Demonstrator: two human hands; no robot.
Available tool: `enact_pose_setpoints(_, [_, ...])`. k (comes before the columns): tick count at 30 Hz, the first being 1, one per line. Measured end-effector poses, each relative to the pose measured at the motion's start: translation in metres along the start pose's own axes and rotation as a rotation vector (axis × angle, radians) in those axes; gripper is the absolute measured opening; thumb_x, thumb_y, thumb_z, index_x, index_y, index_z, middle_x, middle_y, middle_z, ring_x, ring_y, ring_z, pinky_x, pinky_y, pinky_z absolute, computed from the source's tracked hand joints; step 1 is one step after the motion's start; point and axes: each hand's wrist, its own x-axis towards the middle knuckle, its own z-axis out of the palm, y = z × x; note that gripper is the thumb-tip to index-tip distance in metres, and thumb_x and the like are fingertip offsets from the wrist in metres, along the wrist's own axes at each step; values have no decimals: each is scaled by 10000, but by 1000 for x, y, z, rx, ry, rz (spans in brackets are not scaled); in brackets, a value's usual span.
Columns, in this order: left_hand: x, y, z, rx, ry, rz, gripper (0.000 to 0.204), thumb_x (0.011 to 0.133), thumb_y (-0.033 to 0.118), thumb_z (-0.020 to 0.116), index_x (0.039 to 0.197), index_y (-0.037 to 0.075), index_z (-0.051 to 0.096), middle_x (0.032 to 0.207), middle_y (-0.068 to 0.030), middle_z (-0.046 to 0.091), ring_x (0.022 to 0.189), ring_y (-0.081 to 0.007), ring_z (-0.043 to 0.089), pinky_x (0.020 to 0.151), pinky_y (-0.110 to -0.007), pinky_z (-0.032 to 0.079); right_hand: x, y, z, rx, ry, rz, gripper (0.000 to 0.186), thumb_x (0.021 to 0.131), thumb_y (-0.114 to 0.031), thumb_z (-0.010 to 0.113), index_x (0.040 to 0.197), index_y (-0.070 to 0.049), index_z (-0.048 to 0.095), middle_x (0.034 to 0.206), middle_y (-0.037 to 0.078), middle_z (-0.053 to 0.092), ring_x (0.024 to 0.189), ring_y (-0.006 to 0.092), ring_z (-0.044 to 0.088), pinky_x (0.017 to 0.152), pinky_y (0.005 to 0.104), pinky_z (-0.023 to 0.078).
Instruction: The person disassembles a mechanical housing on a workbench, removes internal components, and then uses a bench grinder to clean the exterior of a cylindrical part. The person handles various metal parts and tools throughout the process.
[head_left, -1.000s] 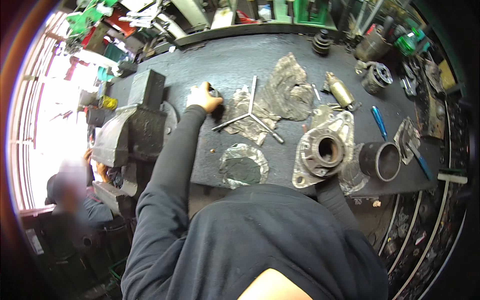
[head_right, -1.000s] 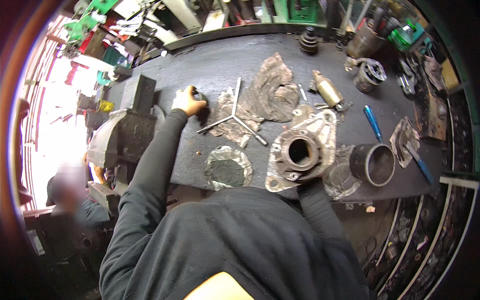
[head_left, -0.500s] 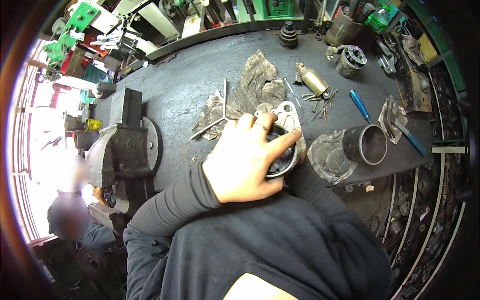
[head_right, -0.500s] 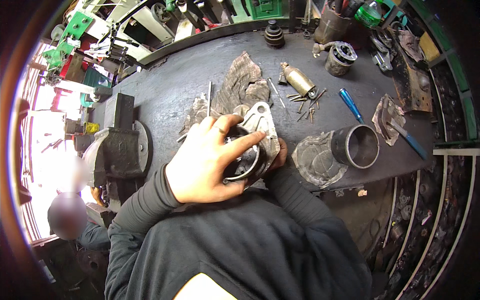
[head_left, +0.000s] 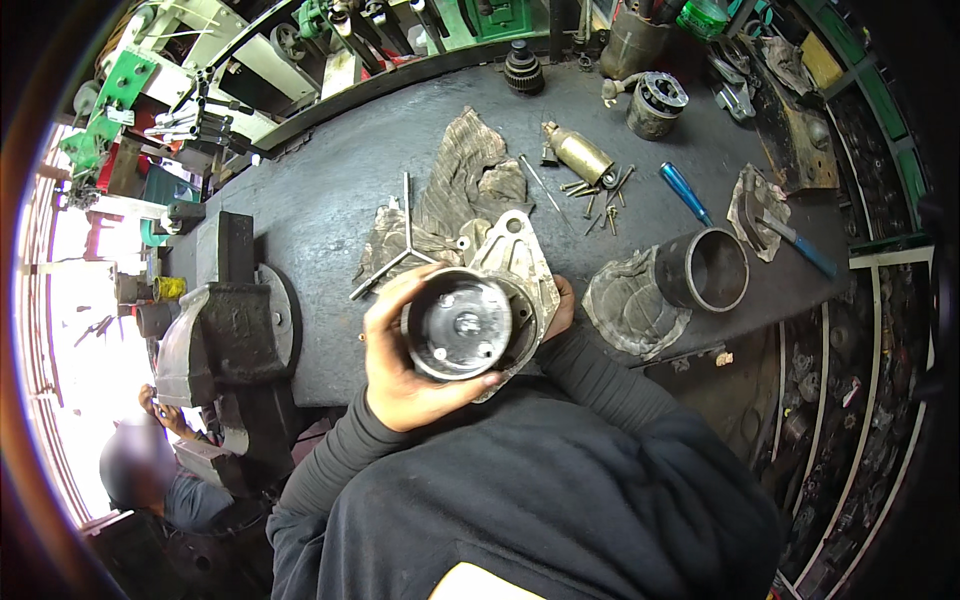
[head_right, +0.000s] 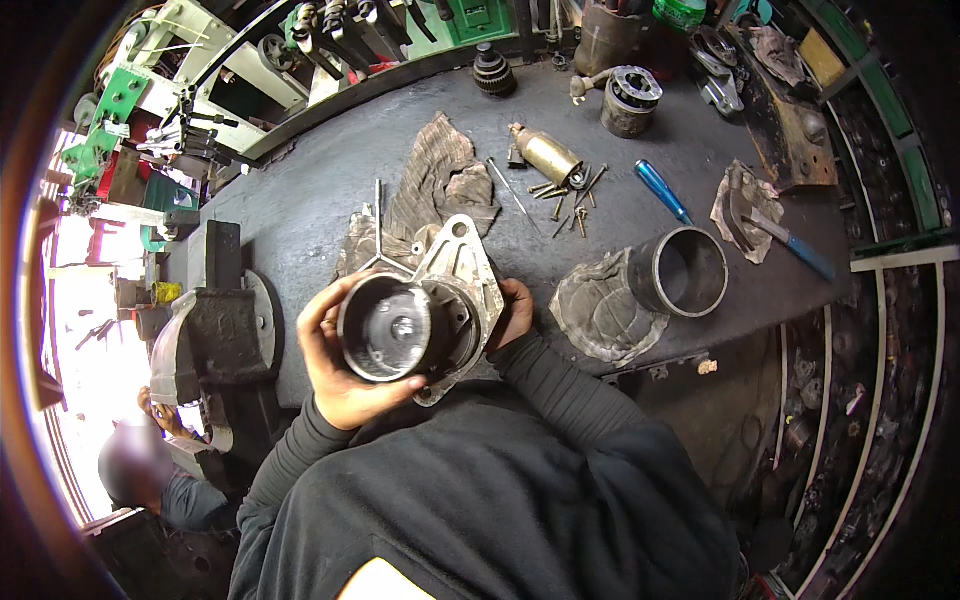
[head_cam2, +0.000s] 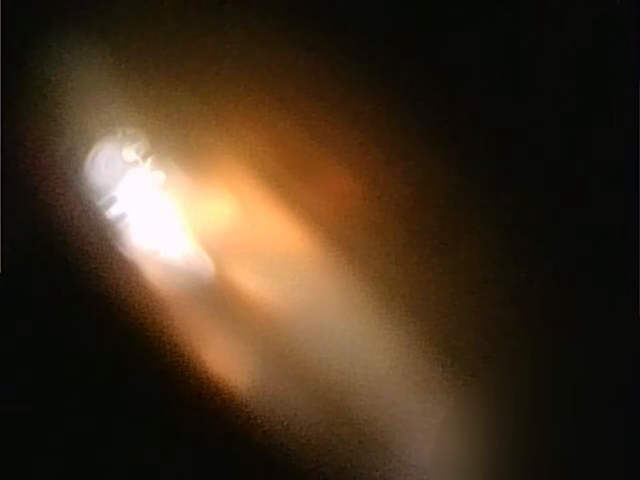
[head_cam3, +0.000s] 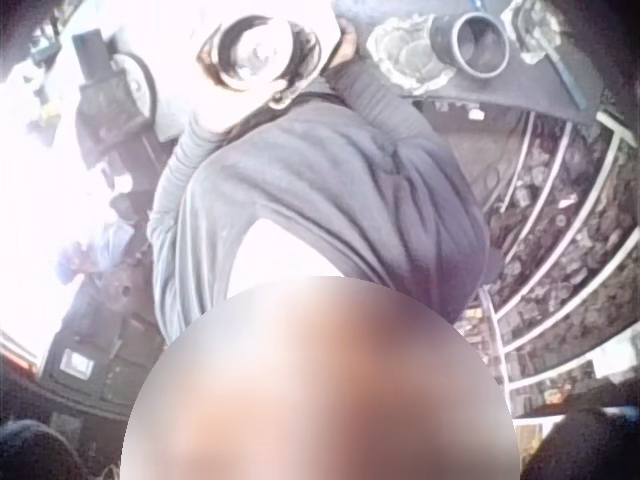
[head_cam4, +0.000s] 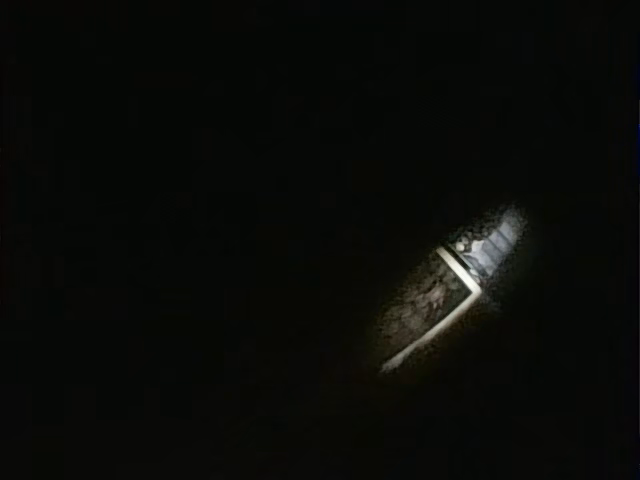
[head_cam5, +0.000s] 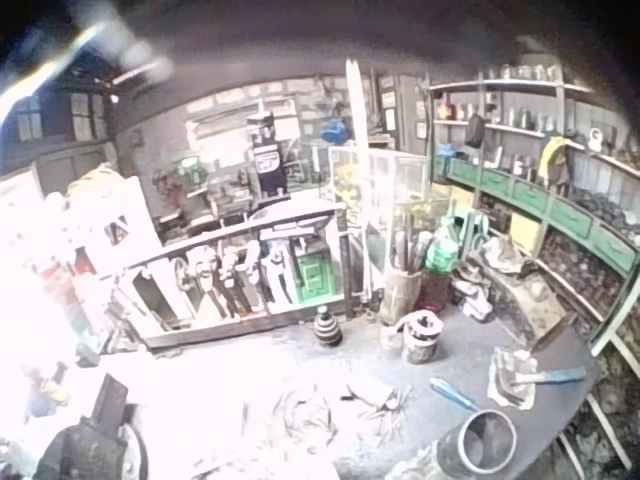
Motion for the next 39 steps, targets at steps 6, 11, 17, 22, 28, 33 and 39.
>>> enact_pose_setpoints(6, [-21,-2,-23,41,352,-279,1008,607,200,898,1369,76,251,1297,-176,451,1211,-268,471,1047,-399,371,-12,-17,-15,123,-250,51,589,840,-349,453,1298,16,515,1315,230,527,1189,399,516,1048,527,369])
enact_pose_setpoints(11, [-75,-76,-19,440,165,-252,831,559,164,893,1230,49,417,1262,-184,455,1173,-319,488,1001,-427,397,-33,-48,-34,-511,185,-294,607,883,-442,419,1313,-21,507,1310,197,537,1211,362,506,1058,503,365])
enact_pose_setpoints(17, [-80,-104,39,307,-175,-80,757,559,236,894,1170,84,473,1254,-252,459,1145,-418,490,963,-484,420,-69,-55,70,-1044,226,-476,574,932,-413,436,1388,-68,386,1405,153,415,1262,305,458,1075,465,373])
enact_pose_setpoints(22, [-69,-116,67,373,-331,40,654,606,338,853,1126,98,538,1282,-205,477,1224,-389,441,1030,-558,323,-104,-81,137,-1067,206,-757,575,933,-413,434,1388,-65,385,1403,155,417,1259,305,461,1072,465,376])
enact_pose_setpoints(28, [-51,-95,65,535,-452,-4,827,623,528,778,1290,126,500,1395,-227,366,1333,-420,294,1038,-623,213,-135,-154,165,-998,218,-1035,575,934,-413,432,1388,-63,382,1400,158,419,1254,306,463,1068,465,379])
enact_pose_setpoints(33, [84,-113,79,611,-531,225,649,738,357,720,1290,117,477,1317,-199,449,1229,-360,431,999,-505,324,-173,-174,157,-948,258,-1128,576,935,-413,430,1388,-60,381,1398,160,421,1251,306,466,1064,465,382])
enact_pose_setpoints(39, [226,-146,148,998,-953,264,867,626,350,824,1384,225,423,1321,-162,475,1236,-315,472,934,-453,424,-230,-168,130,-860,339,-1235,577,937,-413,428,1388,-57,378,1395,162,423,1246,307,469,1060,465,386])
